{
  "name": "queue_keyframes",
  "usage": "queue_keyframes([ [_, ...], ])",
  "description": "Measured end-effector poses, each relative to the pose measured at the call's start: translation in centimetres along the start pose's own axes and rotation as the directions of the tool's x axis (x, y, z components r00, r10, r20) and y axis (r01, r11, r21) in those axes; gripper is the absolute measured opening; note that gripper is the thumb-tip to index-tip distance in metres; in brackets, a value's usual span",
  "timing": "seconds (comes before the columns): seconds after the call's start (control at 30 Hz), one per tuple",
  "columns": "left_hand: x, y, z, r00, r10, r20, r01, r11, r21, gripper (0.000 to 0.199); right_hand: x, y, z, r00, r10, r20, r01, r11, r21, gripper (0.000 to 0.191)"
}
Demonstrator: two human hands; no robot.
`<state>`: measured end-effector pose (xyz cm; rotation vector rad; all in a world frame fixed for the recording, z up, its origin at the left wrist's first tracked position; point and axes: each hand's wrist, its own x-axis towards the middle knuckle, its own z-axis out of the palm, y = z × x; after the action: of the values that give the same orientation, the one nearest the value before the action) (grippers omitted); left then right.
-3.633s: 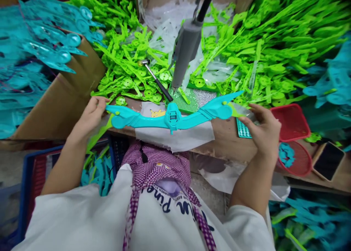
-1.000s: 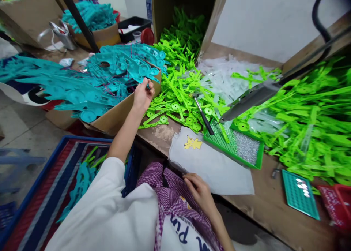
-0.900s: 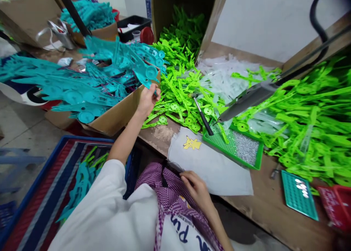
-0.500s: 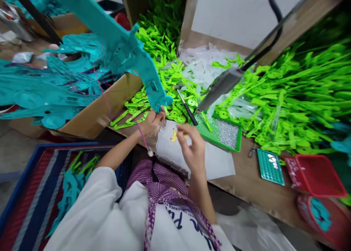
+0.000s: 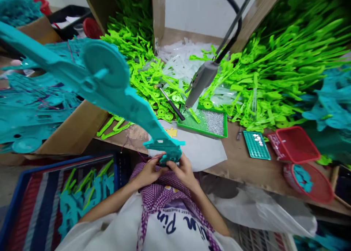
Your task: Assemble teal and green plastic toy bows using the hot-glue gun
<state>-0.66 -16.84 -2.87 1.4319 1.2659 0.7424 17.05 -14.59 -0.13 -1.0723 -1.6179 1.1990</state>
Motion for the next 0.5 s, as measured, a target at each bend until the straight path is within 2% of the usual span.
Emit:
queue_keyframes([
  [0.1,2.3,2.4,1.9,0.987,0.117,0.112,-0.117,0.993,-0.011,0.041,-0.9,1.1,-1.6,0.983,0.086,-0.162,-0.085,0.996,0.012,0.034],
  [0.2,5.3,5.0,3.6,0.941,0.266,0.21,-0.267,0.964,-0.024,0.036,-1.0,1.7,-3.5,0.929,0.081,-0.361,-0.083,0.996,0.01,0.042],
  [0.27,7.2,6.5,4.9,0.901,0.35,0.258,-0.352,0.935,-0.037,0.036,-1.3,1.8,-4.9,0.852,0.045,-0.522,-0.042,0.999,0.018,0.045],
  [0.33,8.6,7.6,6.3,0.853,0.409,0.323,-0.416,0.908,-0.051,0.035,-1.7,1.8,-6.0,0.741,0.024,-0.671,-0.017,1.0,0.017,0.046],
  [0.4,9.6,8.1,7.8,0.808,0.436,0.397,-0.452,0.89,-0.059,0.031,-2.1,1.8,-7.0,0.644,0.032,-0.764,-0.033,0.999,0.014,0.045],
  [0.43,10.1,8.1,8.5,0.794,0.436,0.424,-0.455,0.889,-0.062,0.028,-2.1,1.9,-7.5,0.608,0.045,-0.793,-0.051,0.999,0.017,0.044],
  [0.5,11.1,7.7,9.6,0.796,0.405,0.451,-0.421,0.905,-0.07,0.022,-1.7,2.4,-8.2,0.582,0.086,-0.809,-0.1,0.994,0.034,0.04],
])
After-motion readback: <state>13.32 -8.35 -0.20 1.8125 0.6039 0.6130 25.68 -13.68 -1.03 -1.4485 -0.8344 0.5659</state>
